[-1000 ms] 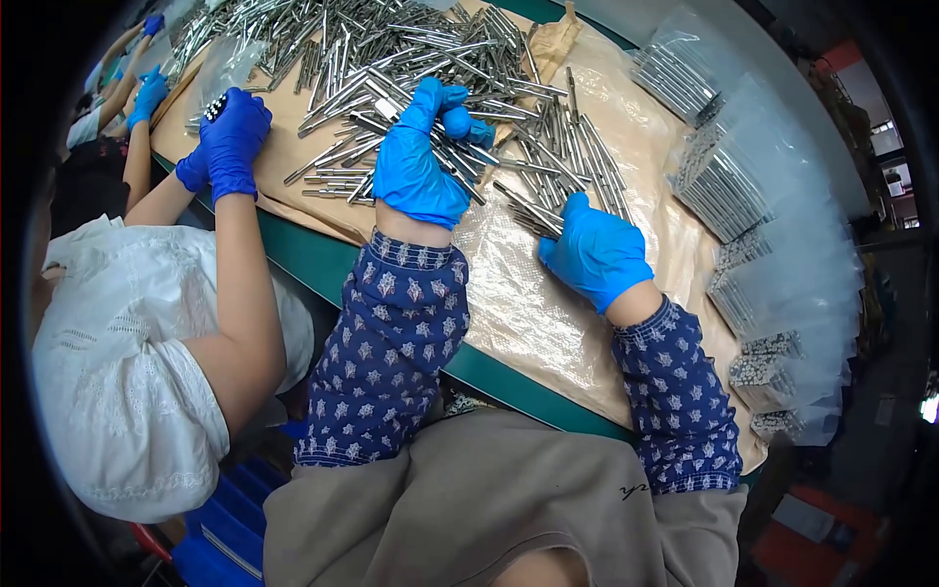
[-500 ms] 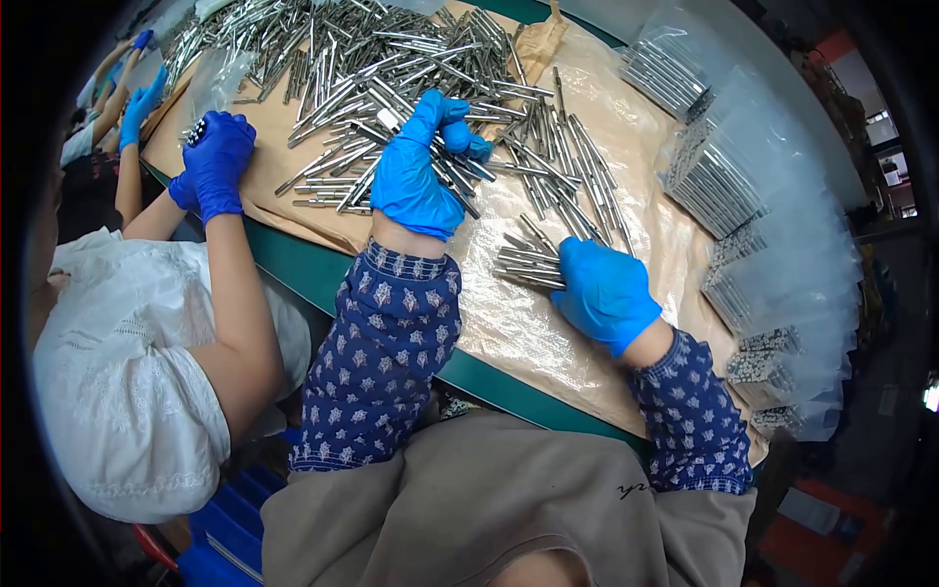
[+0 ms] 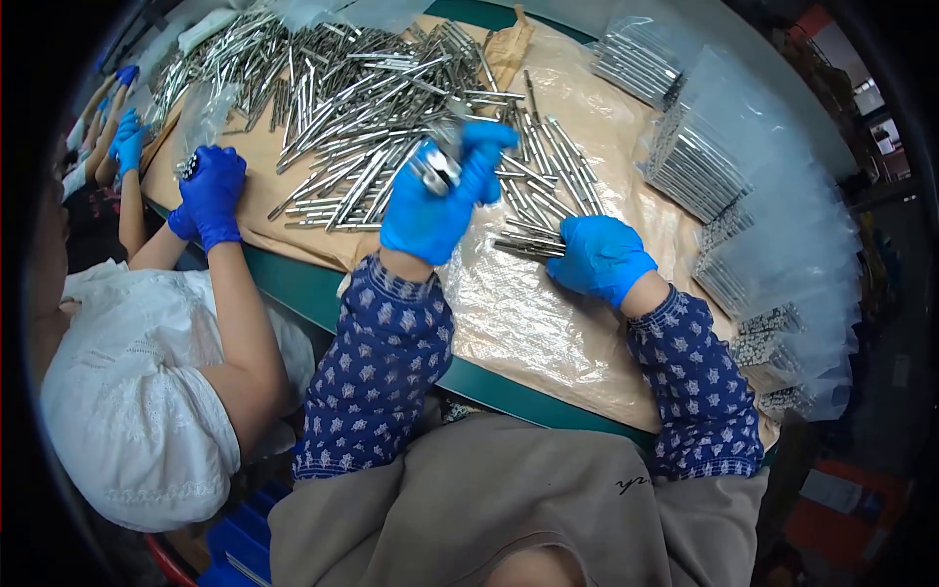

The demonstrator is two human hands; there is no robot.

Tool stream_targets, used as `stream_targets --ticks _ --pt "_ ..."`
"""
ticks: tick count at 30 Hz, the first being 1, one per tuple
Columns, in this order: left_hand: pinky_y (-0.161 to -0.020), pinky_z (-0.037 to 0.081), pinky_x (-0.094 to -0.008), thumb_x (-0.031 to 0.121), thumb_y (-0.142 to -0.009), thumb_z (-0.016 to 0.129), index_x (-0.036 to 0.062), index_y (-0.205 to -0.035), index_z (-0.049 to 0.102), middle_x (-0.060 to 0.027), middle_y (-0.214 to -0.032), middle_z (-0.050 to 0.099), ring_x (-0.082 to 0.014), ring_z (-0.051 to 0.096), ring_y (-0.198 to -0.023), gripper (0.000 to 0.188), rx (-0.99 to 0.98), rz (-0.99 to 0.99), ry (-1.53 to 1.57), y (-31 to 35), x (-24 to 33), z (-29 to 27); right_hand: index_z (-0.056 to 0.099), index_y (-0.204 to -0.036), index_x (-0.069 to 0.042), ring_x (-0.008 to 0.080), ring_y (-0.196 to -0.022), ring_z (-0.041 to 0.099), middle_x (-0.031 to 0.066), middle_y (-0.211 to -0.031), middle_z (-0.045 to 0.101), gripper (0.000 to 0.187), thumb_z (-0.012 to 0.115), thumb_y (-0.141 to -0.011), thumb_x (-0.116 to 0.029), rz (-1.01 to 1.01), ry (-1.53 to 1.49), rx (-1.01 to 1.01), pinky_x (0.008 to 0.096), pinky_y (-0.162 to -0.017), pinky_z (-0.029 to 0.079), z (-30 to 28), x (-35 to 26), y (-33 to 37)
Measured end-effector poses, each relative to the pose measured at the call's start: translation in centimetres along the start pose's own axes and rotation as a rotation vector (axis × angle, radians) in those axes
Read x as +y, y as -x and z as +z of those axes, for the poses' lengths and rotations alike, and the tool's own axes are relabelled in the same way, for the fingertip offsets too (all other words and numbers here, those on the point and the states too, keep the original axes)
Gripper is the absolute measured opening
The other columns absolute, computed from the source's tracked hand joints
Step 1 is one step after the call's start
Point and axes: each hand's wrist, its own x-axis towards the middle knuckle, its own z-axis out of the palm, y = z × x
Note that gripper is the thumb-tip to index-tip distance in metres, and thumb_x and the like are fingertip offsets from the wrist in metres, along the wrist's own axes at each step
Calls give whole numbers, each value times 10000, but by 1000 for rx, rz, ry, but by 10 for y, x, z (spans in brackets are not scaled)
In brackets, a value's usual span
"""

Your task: Arranging and checking small metal pins or tubes at a production workstation.

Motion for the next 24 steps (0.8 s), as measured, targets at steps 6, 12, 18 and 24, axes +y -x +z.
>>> stream_targets --ticks 6,12,18,24 --pt "-470 452 -358 87 -760 572 251 -1274 459 -61 -638 551 -248 571 -591 551 -725 713 -961 16 -17 39 595 -756 -24 123 -452 505 43 -564 544 151 540 -777 -162 311 -1328 -436 242 -408 394 -14 29 40" --pt "-591 422 -327 101 -747 560 194 -1333 415 -8 -651 512 -192 540 -632 611 -783 759 -1129 39 -35 69 616 -871 -24 79 -420 485 47 -578 560 149 550 -782 -124 397 -1677 -548 182 -371 354 -7 22 83" --pt "-659 427 -328 146 -769 575 170 -1189 553 -5 -827 567 -180 560 -767 421 -586 779 -1093 56 -42 83 593 -849 2 121 -465 539 94 -631 582 234 478 -797 -196 286 -1594 -651 218 -360 397 14 44 86" --pt "-798 441 -388 96 -722 620 107 -1150 556 -84 -1000 603 -239 591 -922 433 -743 635 -790 48 -42 81 594 -845 6 151 -466 570 125 -668 614 273 489 -817 -245 236 -1655 -784 213 -374 433 -7 34 88"
